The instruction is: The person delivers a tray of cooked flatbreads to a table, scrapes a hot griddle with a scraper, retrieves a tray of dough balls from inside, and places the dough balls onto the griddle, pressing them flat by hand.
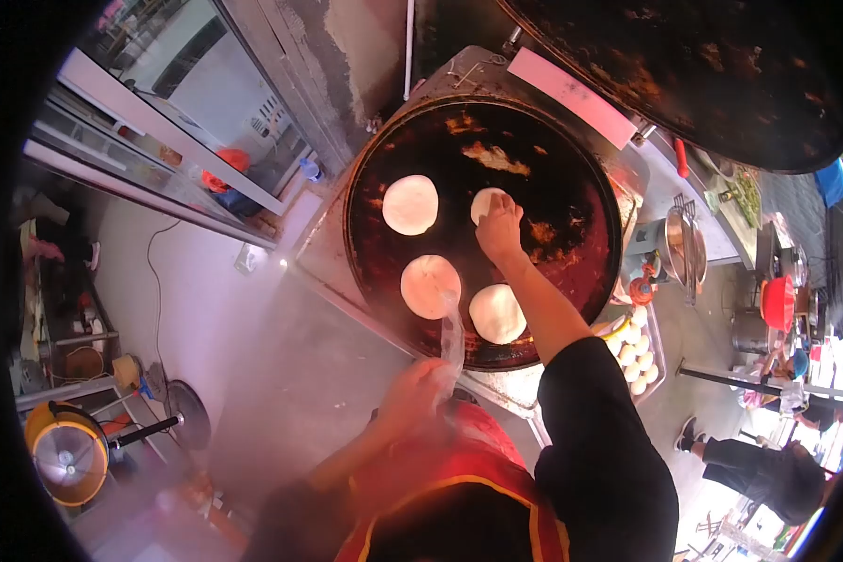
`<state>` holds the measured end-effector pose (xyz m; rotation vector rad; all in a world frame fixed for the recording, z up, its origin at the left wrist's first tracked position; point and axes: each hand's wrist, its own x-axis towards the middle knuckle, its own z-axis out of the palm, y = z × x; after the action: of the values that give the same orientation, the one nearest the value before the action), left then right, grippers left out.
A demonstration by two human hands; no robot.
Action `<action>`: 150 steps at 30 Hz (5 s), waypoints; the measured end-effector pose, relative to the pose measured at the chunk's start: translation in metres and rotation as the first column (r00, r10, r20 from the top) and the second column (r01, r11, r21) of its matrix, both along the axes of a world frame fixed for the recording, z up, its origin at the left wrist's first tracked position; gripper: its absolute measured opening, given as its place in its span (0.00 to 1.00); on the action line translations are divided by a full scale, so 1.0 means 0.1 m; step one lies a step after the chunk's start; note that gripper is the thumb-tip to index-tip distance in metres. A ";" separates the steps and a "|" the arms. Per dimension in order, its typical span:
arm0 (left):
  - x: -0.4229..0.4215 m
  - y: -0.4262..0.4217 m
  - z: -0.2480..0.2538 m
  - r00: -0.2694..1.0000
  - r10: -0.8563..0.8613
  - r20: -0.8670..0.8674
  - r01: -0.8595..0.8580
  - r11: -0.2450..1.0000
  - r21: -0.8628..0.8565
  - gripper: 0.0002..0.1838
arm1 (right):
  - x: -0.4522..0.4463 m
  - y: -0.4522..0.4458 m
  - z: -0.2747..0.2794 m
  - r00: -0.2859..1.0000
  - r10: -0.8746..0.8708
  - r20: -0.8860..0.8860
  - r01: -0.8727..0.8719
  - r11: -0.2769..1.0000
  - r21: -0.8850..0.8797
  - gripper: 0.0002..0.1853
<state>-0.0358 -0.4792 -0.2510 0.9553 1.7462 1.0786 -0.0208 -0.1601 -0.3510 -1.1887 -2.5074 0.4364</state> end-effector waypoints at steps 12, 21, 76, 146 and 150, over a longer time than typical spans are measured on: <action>-1.06 0.48 -0.17 0.800 0.275 0.534 -0.303 0.952 -0.036 0.14 | -1.00 0.47 0.31 0.922 0.103 -0.372 -0.159 0.980 -0.123 0.27; -2.33 1.57 -0.08 0.707 -0.124 0.696 0.071 0.992 0.104 0.15 | -0.84 -0.43 1.29 0.724 -0.470 -0.505 -0.410 0.296 -0.863 0.22; -3.03 1.82 -0.01 0.975 -0.026 -0.219 0.036 0.998 0.046 0.13 | -1.58 0.18 0.01 0.976 0.087 0.198 -0.115 0.985 0.131 0.36; 2.21 0.86 -1.36 0.332 -0.938 0.105 0.931 0.307 -0.196 0.12 | 5.86 -1.32 -2.33 -0.148 -0.988 -0.040 0.401 -0.023 -0.916 0.23; 2.26 0.79 -1.37 0.258 -0.964 0.064 0.869 0.203 -0.451 0.11 | 6.31 -0.66 -2.86 -0.087 -0.995 -0.057 0.625 -0.010 -0.781 0.32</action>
<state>0.1901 -0.4001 -0.3878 1.5763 1.0384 -0.2568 0.6101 -0.2266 -0.6372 -2.1104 -0.4385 0.9380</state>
